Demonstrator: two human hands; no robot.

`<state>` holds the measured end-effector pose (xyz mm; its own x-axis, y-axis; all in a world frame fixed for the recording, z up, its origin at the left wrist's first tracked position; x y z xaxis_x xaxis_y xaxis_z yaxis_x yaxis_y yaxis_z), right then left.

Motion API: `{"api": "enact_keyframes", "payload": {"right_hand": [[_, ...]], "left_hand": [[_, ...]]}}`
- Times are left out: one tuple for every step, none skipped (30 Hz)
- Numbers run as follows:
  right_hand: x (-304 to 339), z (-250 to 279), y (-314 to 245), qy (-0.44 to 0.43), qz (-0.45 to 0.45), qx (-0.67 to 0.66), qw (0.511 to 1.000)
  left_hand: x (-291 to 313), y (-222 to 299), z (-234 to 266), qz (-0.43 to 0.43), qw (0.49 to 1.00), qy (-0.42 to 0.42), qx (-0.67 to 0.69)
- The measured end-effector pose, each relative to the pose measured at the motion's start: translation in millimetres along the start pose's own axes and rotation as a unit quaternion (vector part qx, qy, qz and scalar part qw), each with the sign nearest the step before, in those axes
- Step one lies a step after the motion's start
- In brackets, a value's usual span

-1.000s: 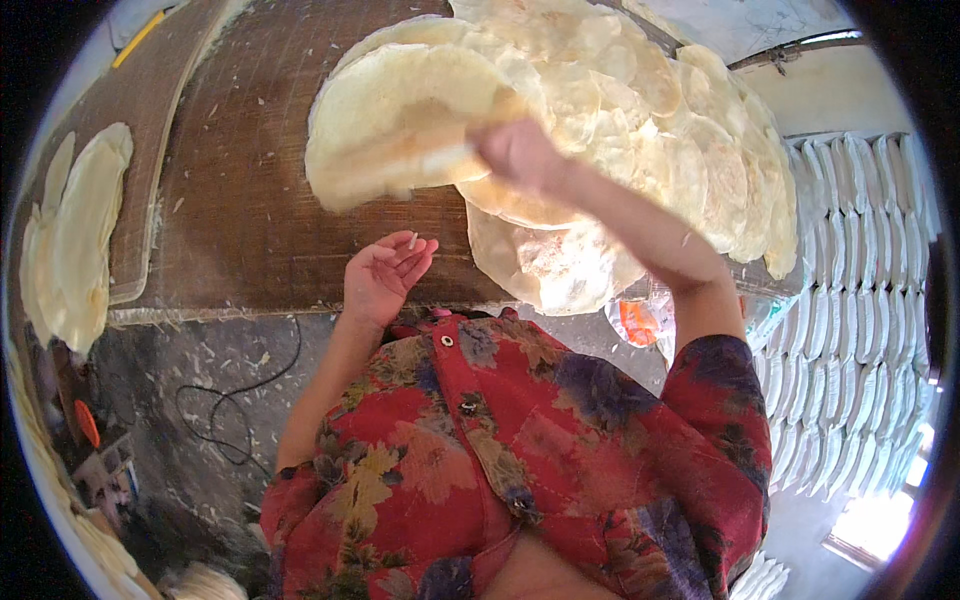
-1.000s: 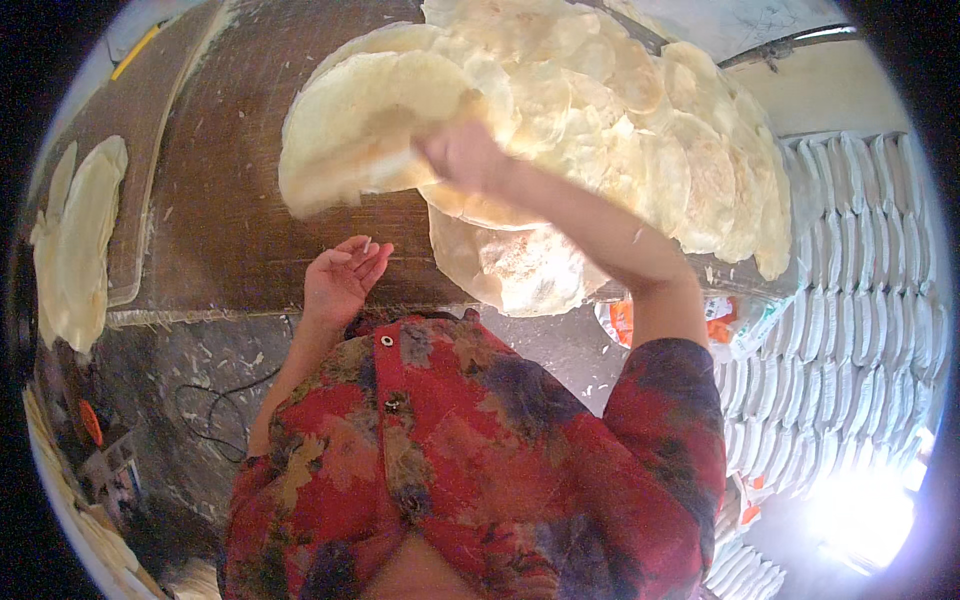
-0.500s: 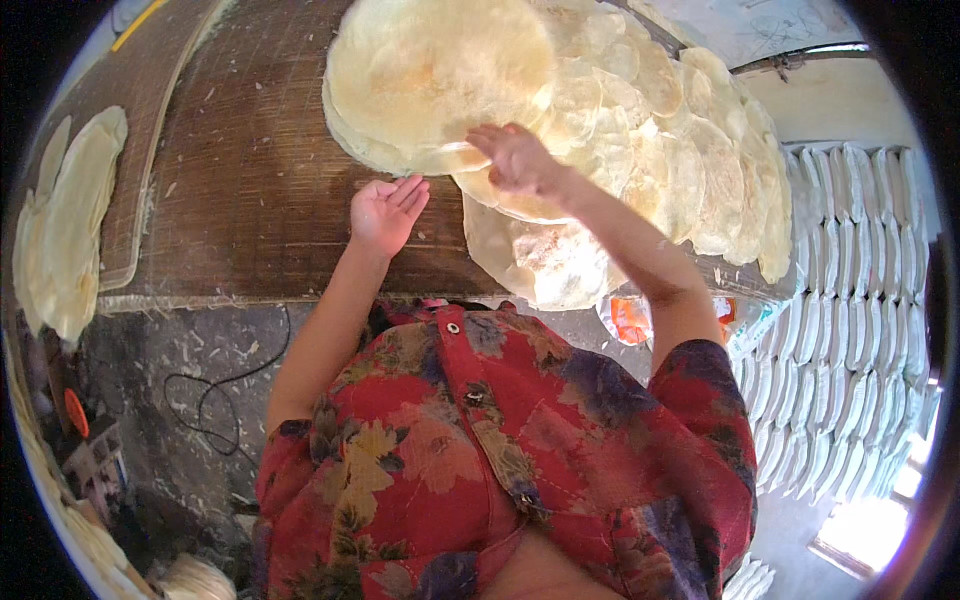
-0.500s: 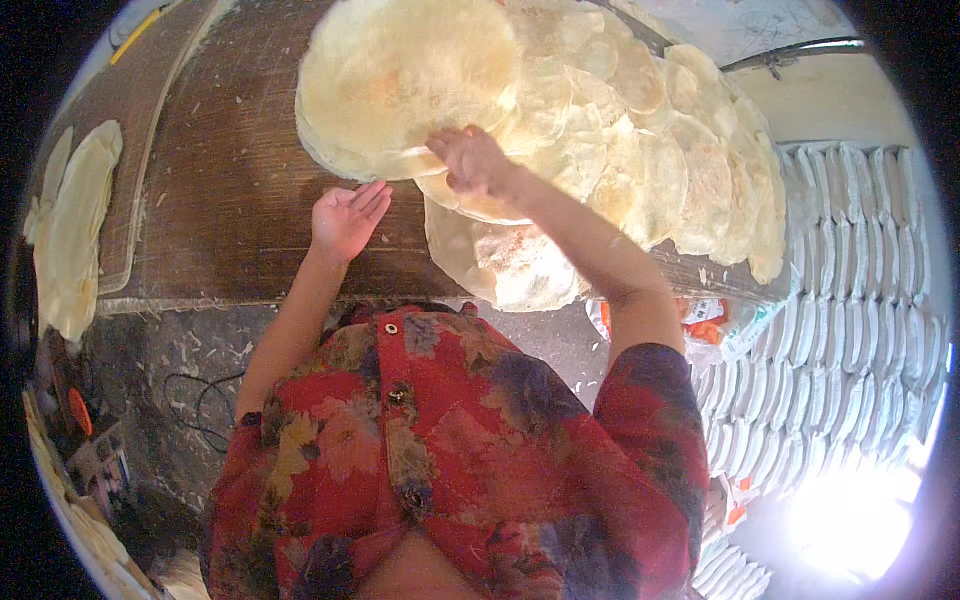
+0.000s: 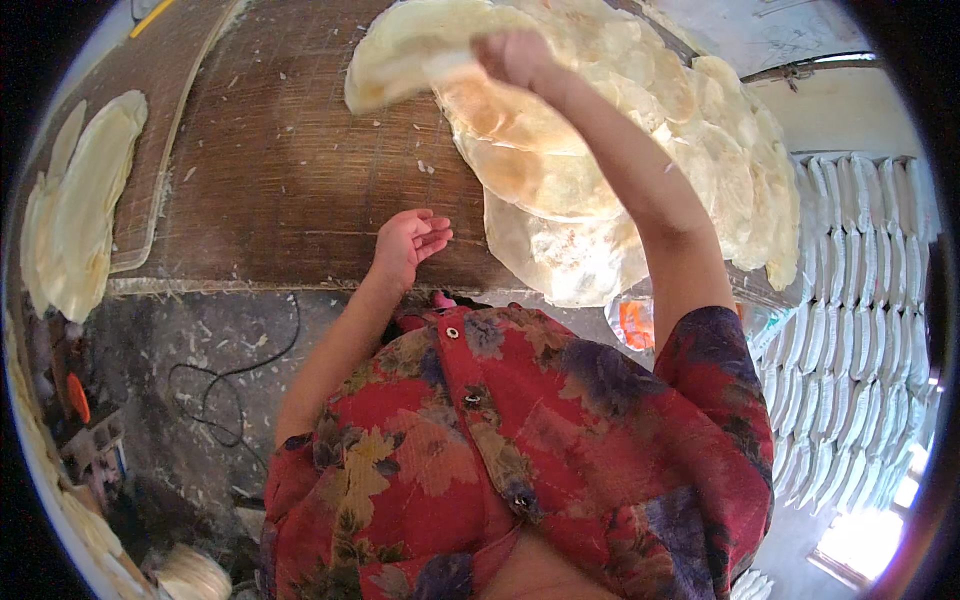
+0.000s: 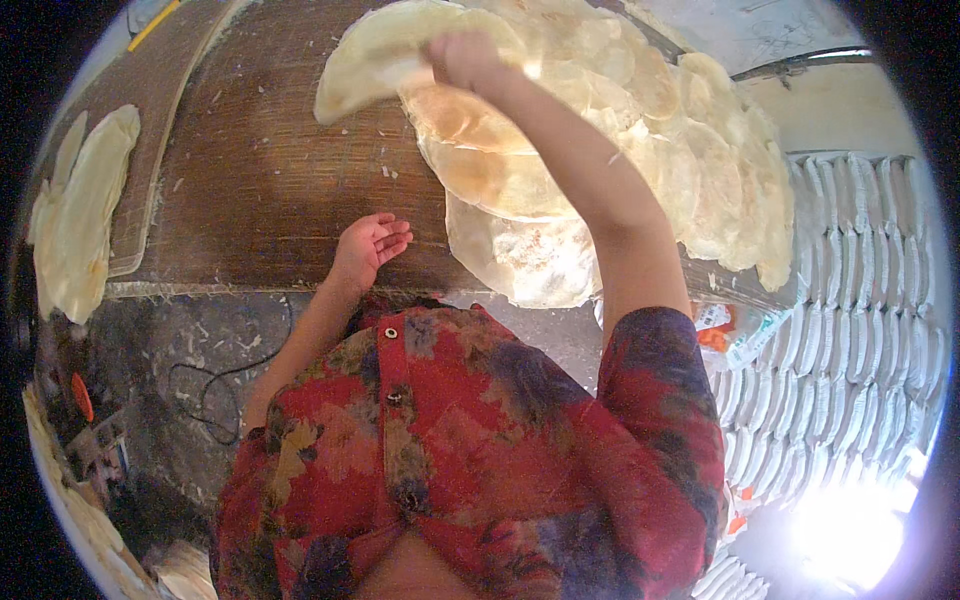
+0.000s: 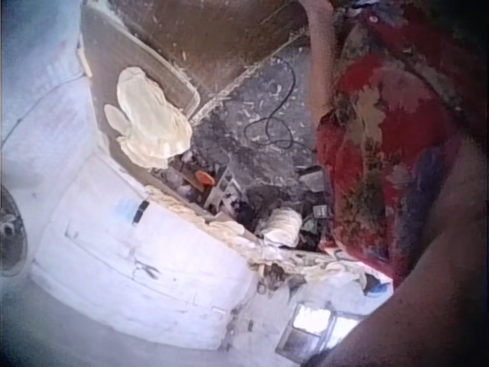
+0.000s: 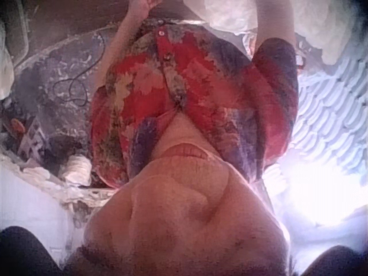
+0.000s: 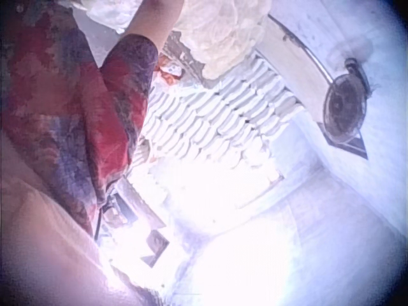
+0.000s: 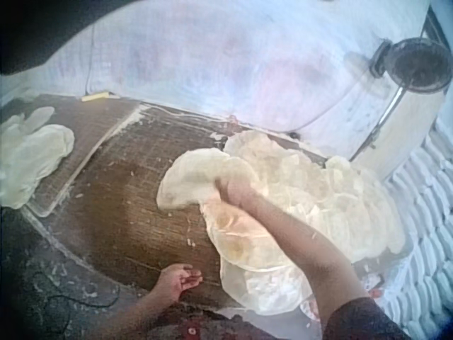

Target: The person stacks thin round sheets of dough on a wooden table and then places a large stack of the sheets into a clear plastic bag.

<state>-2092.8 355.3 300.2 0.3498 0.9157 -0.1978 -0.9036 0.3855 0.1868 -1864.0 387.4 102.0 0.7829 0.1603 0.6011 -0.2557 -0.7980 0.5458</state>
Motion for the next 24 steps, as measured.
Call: {"api": "enact_keyframes", "payload": {"right_hand": [[-19.7,39.0,0.0,0.040,0.009,0.022,0.999],[-27.3,86.5,-15.0,0.127,0.041,-0.009,0.991],[-26.2,133.4,-37.6,0.213,0.073,-0.039,0.974],[-31.9,150.3,-59.6,0.171,0.073,-0.017,0.982],[-34.1,155.6,-83.8,0.128,0.069,0.004,0.989],[-24.8,141.9,-119.1,0.104,0.142,-0.086,0.981],[2.7,171.1,-175.5,0.201,0.227,-0.001,0.953],[7.9,161.9,-216.8,0.161,0.228,-0.015,0.960],[34.2,164.4,-247.7,0.180,0.281,0.025,0.942],[49.9,158.1,-261.3,0.201,0.270,-0.226,0.914],[63.8,139.6,-274.9,0.158,0.271,-0.297,0.902],[72.0,117.3,-265.5,0.158,0.260,-0.288,0.908],[79.0,109.0,-254.8,0.120,0.252,-0.333,0.901],[89.4,101.9,-248.8,0.083,0.252,-0.386,0.883],[88.7,81.9,-222.0,0.045,0.197,-0.389,0.899],[90.0,63.3,-177.6,0.008,0.129,-0.386,0.913],[100.6,54.4,-126.4,-0.005,0.051,-0.369,0.928],[104.8,38.8,-91.6,-0.037,0.032,-0.291,0.955],[112.5,1.2,-49.1,-0.072,-0.039,-0.214,0.973],[122.2,-24.4,-8.7,-0.125,-0.105,-0.244,0.956],[125.6,-30.2,26.4,-0.113,-0.167,-0.250,0.947],[137.2,-57.3,78.6,-0.070,-0.193,-0.225,0.952],[137.1,-85.6,116.0,-0.094,-0.235,-0.212,0.944],[127.9,-94.7,141.5,-0.077,-0.251,-0.202,0.944]], "left_hand": [[2.2,-4.9,0.6,0.003,0.999,0.009,-0.035],[5.3,-7.1,-6.8,0.006,0.999,-0.003,-0.042],[6.3,-8.1,-13.8,0.006,0.999,-0.008,-0.044],[6.7,-10.7,-25.8,0.003,0.997,-0.032,-0.064],[8.5,-14.8,-39.2,0.003,0.995,-0.058,-0.085],[13.7,-16.0,-55.0,0.005,0.990,-0.068,-0.122],[6.5,-26.5,-53.1,0.007,0.990,-0.079,-0.113],[-5.2,-45.9,-49.2,-0.086,0.974,-0.151,-0.142],[-9.9,-51.1,-60.1,-0.127,0.957,-0.204,-0.160],[-13.0,-54.2,-66.3,-0.172,0.937,-0.247,-0.175],[-18.6,-65.6,-69.6,-0.064,0.957,-0.245,-0.140],[-19.6,-79.3,-73.5,0.044,0.965,-0.237,-0.106],[-20.3,-98.2,-74.1,0.049,0.962,-0.247,-0.104],[-13.6,-82.9,-70.9,-0.121,0.963,-0.205,-0.130],[-20.9,-87.5,-59.7,-0.115,0.970,-0.167,-0.133],[-17.1,-84.8,-65.7,-0.100,0.975,-0.141,-0.139],[-4.2,-83.4,-81.5,0.096,0.979,-0.124,-0.128],[-1.4,-68.8,-80.8,0.061,0.988,-0.075,-0.123],[-0.2,-67.4,-83.0,0.055,0.988,-0.073,-0.124],[-1.2,-56.3,-78.6,-0.003,0.990,-0.053,-0.128],[-2.2,-44.0,-73.4,-0.062,0.989,-0.029,-0.130],[-5.9,-43.8,-74.9,-0.053,0.993,-0.010,-0.104],[-5.6,-40.3,-76.3,-0.057,0.993,0.000,-0.101],[-3.3,-39.2,-79.6,-0.055,0.995,0.006,-0.081]]}}
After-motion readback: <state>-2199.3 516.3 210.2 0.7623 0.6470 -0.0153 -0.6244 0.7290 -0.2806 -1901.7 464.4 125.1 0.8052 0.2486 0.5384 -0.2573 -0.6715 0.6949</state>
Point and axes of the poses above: each hand's wrist, its own x-axis away from the middle knuckle, its own z-axis out of the back of the hand, y = z × x, the point moved 10 cm from there along -x, towards the middle knuckle, and after that the axes turned 3 degrees about y, right-handed, at the moved point
